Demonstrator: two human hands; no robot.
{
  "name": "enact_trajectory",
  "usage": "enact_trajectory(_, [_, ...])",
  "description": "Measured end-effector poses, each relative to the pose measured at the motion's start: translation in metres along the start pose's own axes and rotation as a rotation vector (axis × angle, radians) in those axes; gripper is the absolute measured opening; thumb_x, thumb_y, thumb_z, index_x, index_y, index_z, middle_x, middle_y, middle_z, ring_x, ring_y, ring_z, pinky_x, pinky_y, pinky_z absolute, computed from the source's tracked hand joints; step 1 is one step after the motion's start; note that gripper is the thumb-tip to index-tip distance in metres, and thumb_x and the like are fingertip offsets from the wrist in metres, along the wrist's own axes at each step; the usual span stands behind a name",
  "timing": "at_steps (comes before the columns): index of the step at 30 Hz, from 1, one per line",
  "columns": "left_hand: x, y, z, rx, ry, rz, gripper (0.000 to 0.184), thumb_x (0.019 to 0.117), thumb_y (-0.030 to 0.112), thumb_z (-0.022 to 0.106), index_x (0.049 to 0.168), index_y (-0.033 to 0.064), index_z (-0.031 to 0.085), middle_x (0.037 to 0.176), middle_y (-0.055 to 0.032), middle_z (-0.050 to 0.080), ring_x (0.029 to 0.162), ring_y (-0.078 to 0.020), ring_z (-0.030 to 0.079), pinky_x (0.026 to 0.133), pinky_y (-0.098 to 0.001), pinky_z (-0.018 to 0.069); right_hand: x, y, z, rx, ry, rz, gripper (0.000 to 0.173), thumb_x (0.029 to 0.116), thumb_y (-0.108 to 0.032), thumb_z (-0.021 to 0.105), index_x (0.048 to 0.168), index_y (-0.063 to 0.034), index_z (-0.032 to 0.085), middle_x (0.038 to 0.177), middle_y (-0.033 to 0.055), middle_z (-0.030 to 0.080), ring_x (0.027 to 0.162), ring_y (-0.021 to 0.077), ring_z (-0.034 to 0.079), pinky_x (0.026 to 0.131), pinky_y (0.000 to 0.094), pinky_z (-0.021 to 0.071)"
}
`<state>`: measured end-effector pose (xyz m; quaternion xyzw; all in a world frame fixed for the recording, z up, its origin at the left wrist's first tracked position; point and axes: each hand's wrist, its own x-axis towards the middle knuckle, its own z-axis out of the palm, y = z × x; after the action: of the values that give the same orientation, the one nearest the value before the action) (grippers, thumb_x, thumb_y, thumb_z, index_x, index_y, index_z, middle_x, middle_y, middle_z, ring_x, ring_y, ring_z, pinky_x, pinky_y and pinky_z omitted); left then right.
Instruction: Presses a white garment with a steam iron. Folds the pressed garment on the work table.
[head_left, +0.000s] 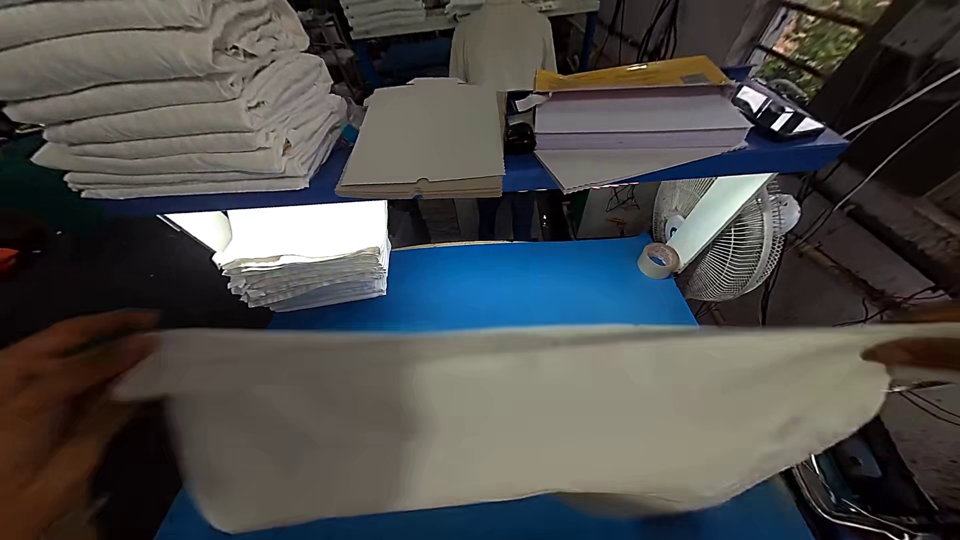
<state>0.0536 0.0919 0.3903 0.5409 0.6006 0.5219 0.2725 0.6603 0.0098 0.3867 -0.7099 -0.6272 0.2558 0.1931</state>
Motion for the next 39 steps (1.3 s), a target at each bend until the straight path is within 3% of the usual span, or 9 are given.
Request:
enact_trajectory(4, [0.111,-0.113,0.019,-0.046,-0.290,-0.338,0.023,0.1018,0.004,0.056,0.124,0.0021,0.063,0.107,-0.0078,0.070,0.080,-0.0116,0.070,0.071,-0.0293,0.0612,0.097,0.060,0.027,0.106,-0.043,-0.136,0.009,0.0908,0.001,0.073,0.085,-0.0043,0.078,0.071,0.0080,0.074,0.057,0.0173,0.068,0.054,0.0360,0.0576])
enact_trajectory(13, [0.174,-0.224,0.087,-0.171,-0.181,-0.570,0.018,0.0953,-0.003,0.062,0.112,0.0014,0.068,0.095,-0.0082,0.072,0.077,-0.0152,0.072,0.073,-0.0347,0.0629,0.197,0.107,0.087,0.276,-0.003,-0.082,0.012,0.0944,0.002,0.067,0.098,-0.0024,0.078,0.081,0.0080,0.076,0.069,0.0126,0.070,0.069,0.0338,0.0603])
enact_trajectory(17, [0.162,-0.252,0.091,-0.158,-0.205,-0.595,0.021,0.0953,-0.003,0.063,0.115,0.0012,0.068,0.096,-0.0087,0.073,0.077,-0.0163,0.073,0.073,-0.0370,0.0638,0.170,0.102,0.116,0.284,0.032,-0.080,0.018,0.0964,0.006,0.061,0.102,-0.0001,0.077,0.085,0.0072,0.076,0.071,0.0086,0.068,0.072,0.0292,0.0579])
enact_trajectory(24, [0.077,-0.274,0.053,-0.035,-0.271,-0.629,0.025,0.1010,0.005,0.058,0.125,0.0028,0.066,0.100,-0.0139,0.073,0.074,-0.0200,0.072,0.065,-0.0366,0.0624,0.058,0.163,0.189,0.171,0.087,-0.137,0.032,0.0956,-0.007,0.055,0.117,-0.0152,0.078,0.119,0.0009,0.076,0.108,0.0176,0.072,0.095,0.0474,0.0592])
enact_trajectory(28, [0.019,-0.301,0.026,-0.044,-0.330,-0.709,0.025,0.1004,0.001,0.057,0.124,-0.0005,0.065,0.099,-0.0178,0.074,0.072,-0.0240,0.073,0.060,-0.0390,0.0630,-0.012,0.192,0.249,0.012,0.160,-0.135,0.040,0.0951,-0.012,0.047,0.117,-0.0257,0.078,0.131,-0.0069,0.071,0.134,0.0175,0.058,0.119,0.0607,0.0363])
enact_trajectory(31, [-0.012,-0.324,0.022,-0.034,-0.350,-0.757,0.024,0.0995,-0.003,0.057,0.121,-0.0029,0.066,0.094,-0.0206,0.074,0.069,-0.0282,0.075,0.056,-0.0423,0.0639,-0.038,0.209,0.283,-0.131,0.169,-0.087,0.047,0.0924,-0.008,0.042,0.116,-0.0256,0.078,0.133,-0.0039,0.070,0.137,0.0229,0.056,0.119,0.0691,0.0283])
enact_trajectory(34, [-0.028,-0.342,0.030,0.375,-0.425,-0.608,0.024,0.1003,0.002,0.061,0.124,0.0016,0.067,0.106,-0.0180,0.073,0.083,-0.0284,0.075,0.068,-0.0461,0.0638,-0.038,0.204,0.293,-0.254,0.147,-0.050,0.052,0.0822,0.004,0.045,0.112,-0.0195,0.080,0.127,0.0051,0.072,0.129,0.0314,0.061,0.113,0.0757,0.0270])
enact_trajectory(36, [-0.037,-0.335,0.053,0.715,-0.438,-0.362,0.033,0.1025,0.014,0.061,0.133,0.0034,0.065,0.132,-0.0213,0.065,0.120,-0.0369,0.064,0.100,-0.0596,0.0510,-0.020,0.174,0.298,-0.255,0.202,-0.020,0.048,0.0847,0.004,0.045,0.114,-0.0148,0.078,0.126,0.0089,0.071,0.126,0.0329,0.063,0.113,0.0716,0.0320])
enact_trajectory(39, [-0.059,-0.328,0.128,0.831,-0.432,0.061,0.048,0.1051,0.031,0.053,0.145,0.0043,0.058,0.153,-0.0250,0.048,0.142,-0.0435,0.046,0.114,-0.0656,0.0365,0.027,0.113,0.353,-0.190,0.276,-0.076,0.039,0.0972,-0.005,0.046,0.127,-0.0081,0.072,0.139,0.0138,0.064,0.134,0.0342,0.056,0.115,0.0641,0.0372])
